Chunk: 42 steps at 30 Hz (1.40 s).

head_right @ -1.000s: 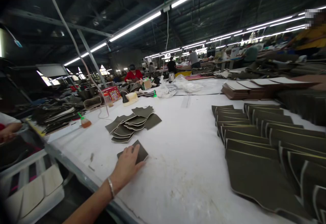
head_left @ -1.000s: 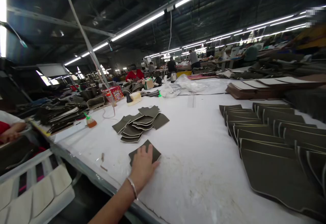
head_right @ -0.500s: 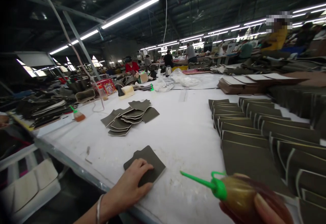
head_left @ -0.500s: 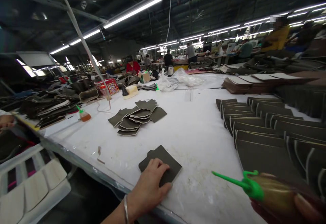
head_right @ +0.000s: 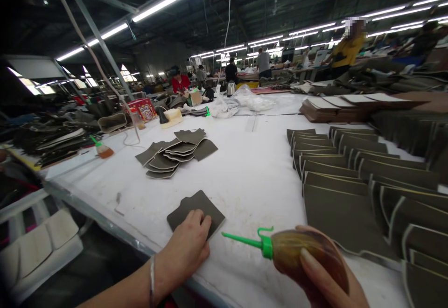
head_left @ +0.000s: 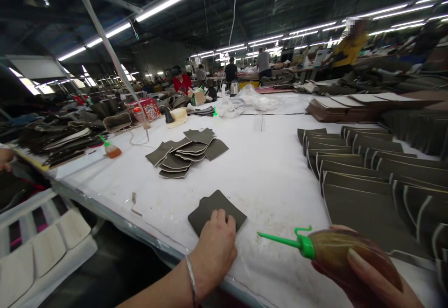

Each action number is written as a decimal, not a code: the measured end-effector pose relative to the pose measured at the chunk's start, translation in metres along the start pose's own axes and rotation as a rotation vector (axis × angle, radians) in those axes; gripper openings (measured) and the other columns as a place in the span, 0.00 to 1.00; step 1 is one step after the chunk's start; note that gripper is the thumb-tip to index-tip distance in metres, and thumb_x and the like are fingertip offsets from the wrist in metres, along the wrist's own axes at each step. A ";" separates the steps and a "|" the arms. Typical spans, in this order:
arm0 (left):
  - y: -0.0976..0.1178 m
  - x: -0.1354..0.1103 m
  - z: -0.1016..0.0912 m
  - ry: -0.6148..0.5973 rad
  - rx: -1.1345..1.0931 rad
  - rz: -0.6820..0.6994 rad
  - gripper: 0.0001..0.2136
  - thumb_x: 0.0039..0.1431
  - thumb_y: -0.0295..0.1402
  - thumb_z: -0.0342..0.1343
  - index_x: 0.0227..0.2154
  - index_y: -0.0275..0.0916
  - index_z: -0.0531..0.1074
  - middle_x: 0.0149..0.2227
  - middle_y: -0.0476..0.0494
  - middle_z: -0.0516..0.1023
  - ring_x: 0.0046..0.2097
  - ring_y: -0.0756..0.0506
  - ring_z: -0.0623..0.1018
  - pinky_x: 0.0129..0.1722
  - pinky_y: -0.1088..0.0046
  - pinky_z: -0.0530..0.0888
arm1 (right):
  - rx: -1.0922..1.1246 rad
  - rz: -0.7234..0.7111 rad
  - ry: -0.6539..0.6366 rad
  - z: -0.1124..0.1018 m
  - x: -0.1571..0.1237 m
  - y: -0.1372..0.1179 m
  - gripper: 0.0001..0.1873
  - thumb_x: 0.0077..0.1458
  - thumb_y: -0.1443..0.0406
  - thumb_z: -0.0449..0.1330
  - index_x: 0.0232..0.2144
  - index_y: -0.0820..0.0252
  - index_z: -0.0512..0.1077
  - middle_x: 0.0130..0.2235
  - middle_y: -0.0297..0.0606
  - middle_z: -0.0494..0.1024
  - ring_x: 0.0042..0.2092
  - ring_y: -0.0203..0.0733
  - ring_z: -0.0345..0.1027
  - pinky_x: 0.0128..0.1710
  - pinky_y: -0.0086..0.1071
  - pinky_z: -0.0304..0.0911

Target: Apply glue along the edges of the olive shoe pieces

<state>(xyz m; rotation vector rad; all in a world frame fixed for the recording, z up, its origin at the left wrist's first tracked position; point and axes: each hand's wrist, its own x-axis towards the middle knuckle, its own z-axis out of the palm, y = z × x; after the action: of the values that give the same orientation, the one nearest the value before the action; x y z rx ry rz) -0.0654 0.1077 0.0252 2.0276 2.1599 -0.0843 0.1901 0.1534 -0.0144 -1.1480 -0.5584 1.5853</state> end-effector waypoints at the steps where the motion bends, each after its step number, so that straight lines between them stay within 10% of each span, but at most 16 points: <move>1: 0.003 0.002 0.000 -0.007 0.030 0.002 0.15 0.49 0.24 0.51 0.41 0.31 0.71 0.44 0.33 0.70 0.46 0.37 0.69 0.47 0.62 0.71 | -0.005 -0.023 0.004 0.004 -0.002 -0.001 0.40 0.27 0.56 0.76 0.46 0.56 0.73 0.42 0.49 0.80 0.42 0.64 0.75 0.35 0.41 0.77; 13: -0.032 0.022 -0.013 0.036 -0.141 0.161 0.12 0.58 0.24 0.45 0.32 0.39 0.75 0.34 0.43 0.75 0.37 0.44 0.75 0.38 0.71 0.68 | 0.078 -0.214 -0.067 0.024 -0.004 -0.030 0.27 0.39 0.56 0.74 0.45 0.49 0.75 0.46 0.38 0.79 0.43 0.56 0.75 0.42 0.39 0.74; 19: -0.031 0.028 -0.007 0.047 -0.302 0.199 0.14 0.60 0.27 0.45 0.37 0.42 0.76 0.33 0.46 0.74 0.37 0.45 0.75 0.38 0.73 0.66 | -0.324 -0.310 -0.226 0.038 -0.004 -0.019 0.41 0.37 0.53 0.74 0.53 0.53 0.65 0.43 0.44 0.79 0.42 0.55 0.76 0.41 0.34 0.73; 26: -0.033 0.028 -0.008 0.026 -0.304 0.219 0.14 0.58 0.27 0.45 0.39 0.43 0.75 0.34 0.45 0.73 0.37 0.45 0.74 0.37 0.72 0.66 | -0.916 -0.737 -0.241 0.050 -0.001 -0.003 0.29 0.50 0.50 0.66 0.51 0.51 0.66 0.45 0.37 0.76 0.41 0.48 0.75 0.41 0.32 0.72; 42: -0.025 0.026 -0.005 0.044 -0.209 0.223 0.12 0.59 0.31 0.46 0.40 0.44 0.74 0.33 0.45 0.70 0.34 0.44 0.73 0.34 0.69 0.67 | -1.183 -1.066 -0.434 0.066 0.003 -0.016 0.19 0.58 0.56 0.62 0.50 0.50 0.64 0.44 0.34 0.72 0.39 0.39 0.71 0.37 0.27 0.66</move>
<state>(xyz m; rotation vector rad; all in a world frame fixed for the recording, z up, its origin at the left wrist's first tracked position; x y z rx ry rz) -0.0919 0.1319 0.0234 2.1459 1.8620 0.2077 0.1393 0.1747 0.0259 -0.9311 -2.1430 0.4357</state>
